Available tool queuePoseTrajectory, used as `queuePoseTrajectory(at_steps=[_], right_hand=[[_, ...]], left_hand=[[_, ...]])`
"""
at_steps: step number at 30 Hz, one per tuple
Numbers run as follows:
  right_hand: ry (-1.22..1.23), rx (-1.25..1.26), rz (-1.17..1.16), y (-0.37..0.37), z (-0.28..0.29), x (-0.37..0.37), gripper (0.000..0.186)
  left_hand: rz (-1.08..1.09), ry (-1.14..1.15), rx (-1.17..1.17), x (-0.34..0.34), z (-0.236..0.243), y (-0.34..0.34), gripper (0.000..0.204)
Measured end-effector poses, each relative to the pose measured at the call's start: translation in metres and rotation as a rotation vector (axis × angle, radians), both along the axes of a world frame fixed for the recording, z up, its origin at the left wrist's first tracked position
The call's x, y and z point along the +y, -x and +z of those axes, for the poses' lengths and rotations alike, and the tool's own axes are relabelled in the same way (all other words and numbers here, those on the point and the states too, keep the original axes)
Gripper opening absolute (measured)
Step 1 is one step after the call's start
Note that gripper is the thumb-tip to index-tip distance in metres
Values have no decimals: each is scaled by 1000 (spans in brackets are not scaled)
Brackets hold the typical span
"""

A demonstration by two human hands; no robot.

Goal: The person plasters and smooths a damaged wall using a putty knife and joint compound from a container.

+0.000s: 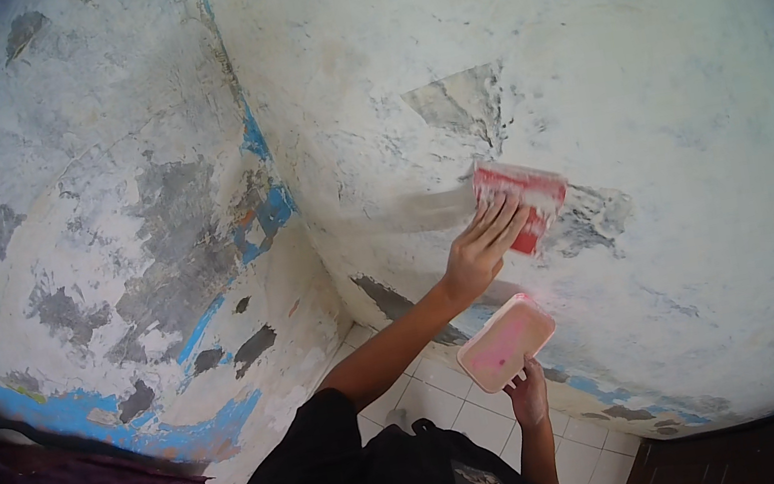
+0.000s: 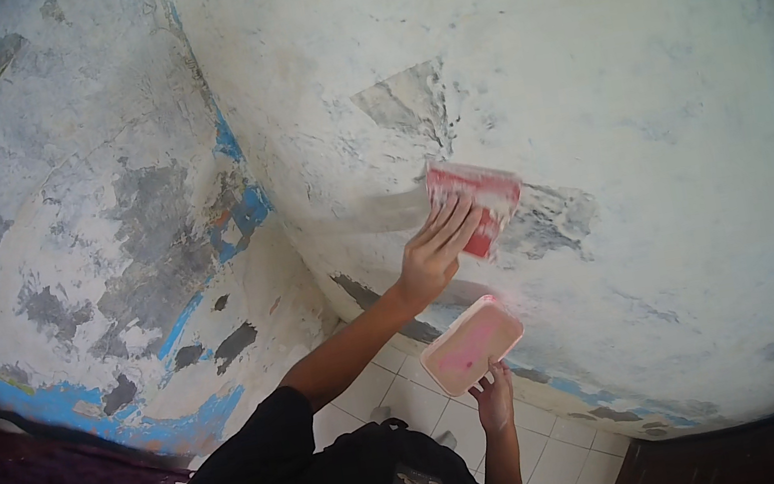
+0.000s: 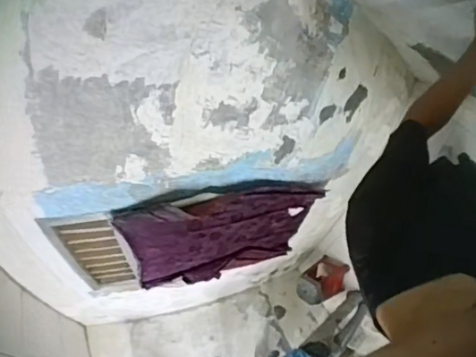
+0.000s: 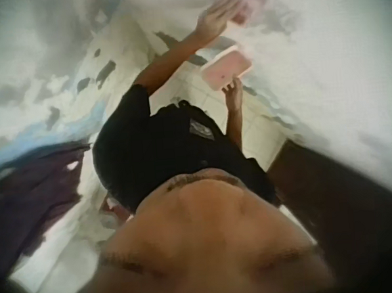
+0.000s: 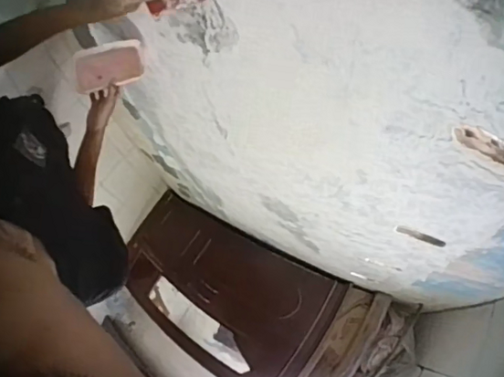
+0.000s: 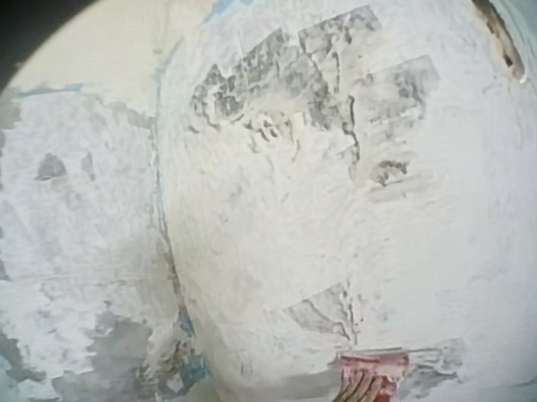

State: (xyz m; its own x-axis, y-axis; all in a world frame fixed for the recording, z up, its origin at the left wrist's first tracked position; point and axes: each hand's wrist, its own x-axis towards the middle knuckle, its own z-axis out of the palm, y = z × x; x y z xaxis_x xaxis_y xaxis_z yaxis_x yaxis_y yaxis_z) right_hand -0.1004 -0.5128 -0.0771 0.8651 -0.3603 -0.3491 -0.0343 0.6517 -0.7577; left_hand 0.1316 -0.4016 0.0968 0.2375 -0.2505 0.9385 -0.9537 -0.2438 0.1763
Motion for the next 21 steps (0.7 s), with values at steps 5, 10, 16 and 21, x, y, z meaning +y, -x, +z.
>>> queuePoseTrajectory(at_steps=[5,10,16,21], right_hand=[[0,22,-11,-5,6,2,62],[10,17,-35,-2,3,2,61],[15,42,-17,0,-3,6,61],[29,43,-24,4,-4,2,61]], left_hand=[[-98,271,323,53,22,23,46],[402,281,255,69,81,-30,52],[-50,399,333,10,91,4,72],[12,18,220,-8,57,45,80]])
